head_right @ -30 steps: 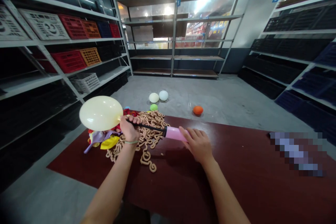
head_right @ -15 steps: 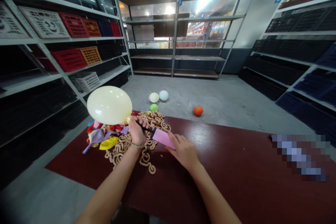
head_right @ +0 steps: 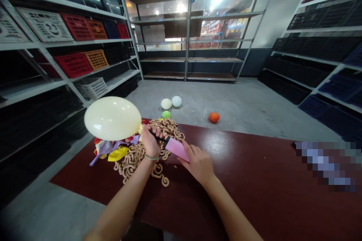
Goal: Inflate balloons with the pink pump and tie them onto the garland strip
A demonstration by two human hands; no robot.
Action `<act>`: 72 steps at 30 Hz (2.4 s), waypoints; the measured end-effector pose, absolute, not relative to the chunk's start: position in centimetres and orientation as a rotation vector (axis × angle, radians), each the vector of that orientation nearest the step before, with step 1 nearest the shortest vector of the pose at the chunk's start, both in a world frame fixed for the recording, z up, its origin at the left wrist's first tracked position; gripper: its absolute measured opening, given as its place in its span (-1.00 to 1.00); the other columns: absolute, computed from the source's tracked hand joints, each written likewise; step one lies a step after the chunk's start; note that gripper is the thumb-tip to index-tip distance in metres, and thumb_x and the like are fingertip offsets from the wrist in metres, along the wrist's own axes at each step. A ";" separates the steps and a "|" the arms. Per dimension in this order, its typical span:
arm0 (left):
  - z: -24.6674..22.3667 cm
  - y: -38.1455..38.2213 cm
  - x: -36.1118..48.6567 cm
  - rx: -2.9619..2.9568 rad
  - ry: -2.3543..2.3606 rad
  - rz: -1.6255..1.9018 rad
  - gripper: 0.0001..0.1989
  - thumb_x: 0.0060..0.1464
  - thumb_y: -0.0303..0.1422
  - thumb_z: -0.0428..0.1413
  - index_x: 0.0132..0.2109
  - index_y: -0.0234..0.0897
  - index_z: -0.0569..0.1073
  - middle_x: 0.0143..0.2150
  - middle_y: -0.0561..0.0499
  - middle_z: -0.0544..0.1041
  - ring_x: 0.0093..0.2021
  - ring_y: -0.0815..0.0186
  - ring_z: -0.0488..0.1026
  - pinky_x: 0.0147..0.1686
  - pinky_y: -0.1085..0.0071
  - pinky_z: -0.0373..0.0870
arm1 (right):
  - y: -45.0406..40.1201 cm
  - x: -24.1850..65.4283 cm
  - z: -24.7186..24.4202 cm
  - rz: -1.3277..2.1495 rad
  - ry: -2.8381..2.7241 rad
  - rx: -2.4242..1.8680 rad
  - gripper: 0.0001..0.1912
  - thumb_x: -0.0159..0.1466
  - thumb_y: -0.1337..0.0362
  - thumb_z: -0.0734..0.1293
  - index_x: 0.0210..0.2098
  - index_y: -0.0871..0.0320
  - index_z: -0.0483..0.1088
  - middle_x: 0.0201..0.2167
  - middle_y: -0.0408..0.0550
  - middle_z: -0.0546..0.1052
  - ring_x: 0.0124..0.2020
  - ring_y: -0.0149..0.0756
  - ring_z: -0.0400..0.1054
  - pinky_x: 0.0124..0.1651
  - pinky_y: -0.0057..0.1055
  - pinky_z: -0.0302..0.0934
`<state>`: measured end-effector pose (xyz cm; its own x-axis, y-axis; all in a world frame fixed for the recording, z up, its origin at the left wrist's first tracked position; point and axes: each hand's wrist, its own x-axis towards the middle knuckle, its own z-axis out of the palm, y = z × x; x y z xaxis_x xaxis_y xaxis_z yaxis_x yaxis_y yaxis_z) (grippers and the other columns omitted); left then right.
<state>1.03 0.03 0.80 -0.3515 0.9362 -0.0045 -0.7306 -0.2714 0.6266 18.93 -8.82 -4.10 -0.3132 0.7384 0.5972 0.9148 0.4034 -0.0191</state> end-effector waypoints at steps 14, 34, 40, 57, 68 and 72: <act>2.4 1.2 -3.5 0.314 0.667 2.009 -0.76 0.21 -0.28 -0.03 -0.40 -0.22 0.13 -0.58 0.20 0.10 -0.68 0.50 0.09 -0.67 0.51 0.04 | -8.6 24.1 -2.4 -0.740 -2.227 -1.263 -0.47 0.34 0.13 0.31 0.26 0.12 0.25 -0.09 0.02 0.55 -0.17 -0.21 0.37 -0.13 -0.31 0.12; 1.6 1.3 -1.9 0.323 0.684 1.946 -0.78 0.21 -0.28 -0.05 -0.38 -0.20 0.11 -0.60 0.19 0.12 -0.68 0.47 0.12 -0.65 0.49 0.06 | -8.0 24.7 -3.0 -0.632 -2.272 -1.292 -0.49 0.36 0.10 0.28 0.24 0.13 0.27 -0.07 0.03 0.54 -0.15 -0.19 0.40 -0.12 -0.31 0.16; 1.7 0.7 -1.3 0.330 0.699 1.991 -0.77 0.21 -0.26 -0.03 -0.38 -0.21 0.13 -0.60 0.19 0.13 -0.69 0.49 0.10 -0.68 0.52 0.01 | -8.4 21.5 -3.7 -0.534 -2.202 -1.326 -0.48 0.35 0.05 0.27 0.21 0.18 0.30 -0.15 0.06 0.56 -0.23 -0.23 0.43 -0.21 -0.36 0.18; 2.2 0.4 -2.0 0.350 0.686 1.972 -0.76 0.26 -0.25 -0.06 -0.37 -0.20 0.13 -0.61 0.18 0.14 -0.67 0.47 0.11 -0.66 0.49 0.05 | -7.7 25.3 -3.9 -0.481 -2.281 -1.303 -0.49 0.35 0.03 0.26 0.22 0.11 0.28 -0.05 0.03 0.55 -0.13 -0.19 0.43 -0.10 -0.33 0.21; 0.0 -0.8 2.3 0.394 0.725 1.862 -0.71 0.19 -0.15 0.03 -0.37 -0.19 0.15 -0.61 0.20 0.17 -0.71 0.47 0.13 -0.70 0.52 0.07 | -8.5 19.2 -4.6 -0.456 -2.213 -1.381 -0.48 0.34 0.03 0.25 0.20 0.17 0.30 -0.20 0.01 0.56 -0.27 -0.24 0.42 -0.29 -0.37 0.16; 0.6 -0.7 1.2 0.458 0.644 1.913 -0.71 0.19 -0.15 0.04 -0.37 -0.19 0.16 -0.60 0.18 0.19 -0.69 0.46 0.18 -0.67 0.51 0.13 | -8.5 21.8 -3.9 -0.500 -2.249 -1.367 -0.49 0.35 0.04 0.26 0.22 0.11 0.28 -0.11 0.00 0.55 -0.20 -0.23 0.42 -0.19 -0.36 0.18</act>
